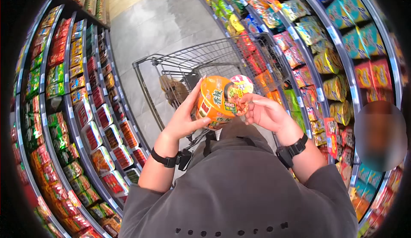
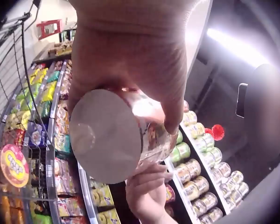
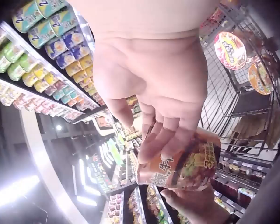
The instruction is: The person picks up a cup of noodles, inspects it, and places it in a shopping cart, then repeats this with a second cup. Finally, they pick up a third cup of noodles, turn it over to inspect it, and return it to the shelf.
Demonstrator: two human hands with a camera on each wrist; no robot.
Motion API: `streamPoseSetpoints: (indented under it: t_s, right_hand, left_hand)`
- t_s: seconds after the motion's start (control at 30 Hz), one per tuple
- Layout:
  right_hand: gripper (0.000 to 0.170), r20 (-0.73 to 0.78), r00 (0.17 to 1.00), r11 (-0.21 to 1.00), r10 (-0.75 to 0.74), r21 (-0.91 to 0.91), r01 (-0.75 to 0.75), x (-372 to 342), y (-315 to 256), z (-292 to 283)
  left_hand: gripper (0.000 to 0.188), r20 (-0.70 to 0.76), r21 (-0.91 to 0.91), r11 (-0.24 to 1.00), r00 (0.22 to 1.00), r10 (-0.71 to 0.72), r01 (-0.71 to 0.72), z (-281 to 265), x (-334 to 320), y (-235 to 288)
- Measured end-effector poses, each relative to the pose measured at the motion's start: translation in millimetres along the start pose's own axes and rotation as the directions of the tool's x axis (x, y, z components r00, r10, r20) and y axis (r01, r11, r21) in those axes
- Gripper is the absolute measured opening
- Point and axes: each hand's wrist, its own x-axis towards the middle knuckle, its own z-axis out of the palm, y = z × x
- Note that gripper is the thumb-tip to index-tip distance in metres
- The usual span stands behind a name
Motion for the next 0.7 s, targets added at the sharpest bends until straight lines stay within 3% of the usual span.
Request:
streamPoseSetpoints:
  t_s: [0.13, 0.23, 0.43, 0.5, 0.57, 0.7]
  right_hand:
    - [0.052, 0.079, 0.979, 0.978, -0.190, -0.068, 0.195, -40.9, 10.3, 24.3]
    - [0.057, 0.018, 0.959, 0.950, -0.283, -0.128, 0.283, -72.4, 13.5, 37.7]
    - [0.067, 0.021, 0.871, 0.844, -0.491, -0.235, 0.482, -134.4, 21.8, 59.3]
    - [0.064, 0.015, 0.836, 0.811, -0.548, -0.236, 0.536, -161.4, 27.8, 48.6]
    - [0.060, -0.249, 0.775, 0.792, -0.580, -0.393, 0.467, -191.1, 35.5, 32.9]
    - [0.060, -0.293, 0.703, 0.748, -0.648, -0.416, 0.517, -257.9, 55.0, -3.0]
  left_hand:
    - [0.130, 0.057, -0.005, 1.000, 0.998, -0.008, 0.008, 35.2, 11.2, 13.6]
    - [0.130, 0.105, -0.064, 0.996, 0.993, -0.052, 0.059, 56.2, 18.9, 14.3]
    - [0.128, 0.134, -0.097, 0.995, 0.991, -0.008, 0.021, 100.9, 37.1, 12.7]
    - [0.126, 0.135, -0.208, 0.977, 0.991, -0.020, 0.048, 122.4, 45.9, 20.6]
    - [0.124, 0.189, -0.228, 0.973, 0.982, -0.001, 0.045, 147.1, 56.7, 26.7]
    - [0.123, 0.274, -0.226, 0.971, 0.962, -0.013, 0.078, 216.9, 80.4, 23.0]
